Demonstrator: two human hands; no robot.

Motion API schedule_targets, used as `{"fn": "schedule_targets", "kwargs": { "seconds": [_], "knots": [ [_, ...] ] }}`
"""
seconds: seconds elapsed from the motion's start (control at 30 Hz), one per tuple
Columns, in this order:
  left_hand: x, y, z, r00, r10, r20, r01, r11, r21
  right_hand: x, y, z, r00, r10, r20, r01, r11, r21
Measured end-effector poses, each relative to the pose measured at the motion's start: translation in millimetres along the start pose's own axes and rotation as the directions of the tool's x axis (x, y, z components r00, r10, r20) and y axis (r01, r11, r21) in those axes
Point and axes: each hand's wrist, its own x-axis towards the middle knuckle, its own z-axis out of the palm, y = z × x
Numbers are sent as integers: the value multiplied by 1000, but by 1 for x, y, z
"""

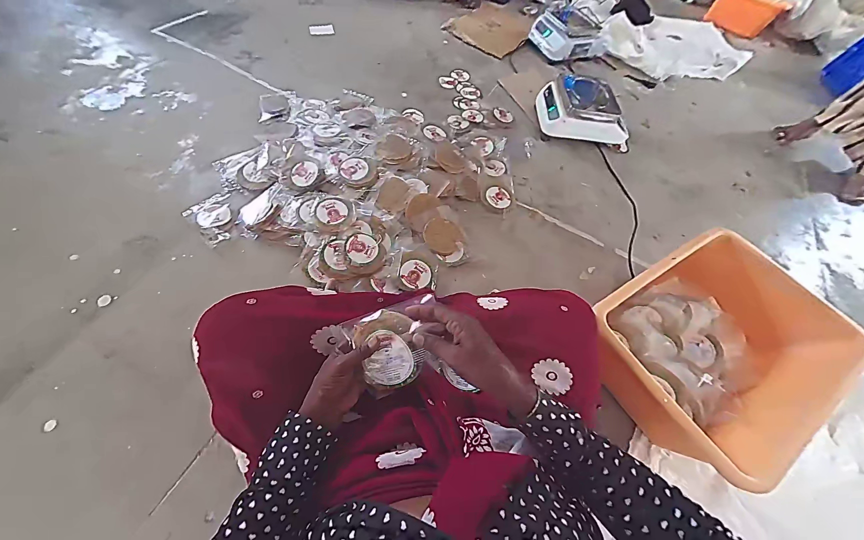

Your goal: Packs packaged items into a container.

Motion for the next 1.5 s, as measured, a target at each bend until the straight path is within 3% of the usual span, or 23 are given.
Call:
{"fn": "schedule_targets", "kwargs": {
  "seconds": [0.1, 0.17, 0.23, 0.33, 0.4, 0.57, 0.67, 0.77, 0.87, 0.93, 1.0, 1.2, 1.33, 1.5],
  "knots": [
    [-5, -3, 3, 999, 48, -10, -47, 995, 83, -5, -8, -5, 996, -66, -59, 49, 969, -241],
    [2, -10, -7, 995, 50, 86, -58, 994, 95, -13, -17, -18, 978, -105, -181, 42, 945, -325],
    [13, -10, -17, 963, 15, 270, -50, 991, 125, -25, -26, -43, 942, -134, -307, 26, 944, -330],
    [21, -10, -23, 919, -30, 393, -15, 994, 111, -54, -33, -105, 824, -272, -498, 8, 883, -469],
    [21, -9, -22, 922, -44, 384, 2, 994, 109, -78, -35, -153, 736, -321, -596, -99, 820, -563],
    [22, -9, -18, 945, -58, 321, 15, 991, 136, -138, 8, -252, 657, -232, -717, -473, 614, -632],
    [19, -10, -13, 959, -45, 278, -1, 987, 164, -165, 56, -276, 646, -50, -761, -620, 548, -562],
    [16, -5, -9, 971, -47, 234, 10, 987, 160, -176, 90, -273, 665, 125, -737, -663, 553, -504],
    [17, -4, -7, 973, -68, 222, 43, 993, 112, -176, 110, -275, 671, 75, -737, -633, 575, -519],
    [18, -3, -7, 970, -78, 231, 62, 995, 76, -155, 100, -271, 644, 15, -765, -597, 635, -490],
    [20, 0, -6, 965, -88, 245, 78, 996, 47, -117, 85, -258, 665, -28, -746, -490, 737, -464],
    [32, 2, -5, 957, -78, 279, 87, 996, -19, 49, 75, -171, 923, -66, -379, -152, 842, -517],
    [34, -2, -8, 951, -66, 301, 70, 998, -1, 152, 108, -103, 977, 122, -174, -195, 841, -504],
    [38, -2, -8, 942, -51, 332, 66, 997, -34, 226, 128, -28, 890, 379, -254, -456, 750, -480]
  ]
}}
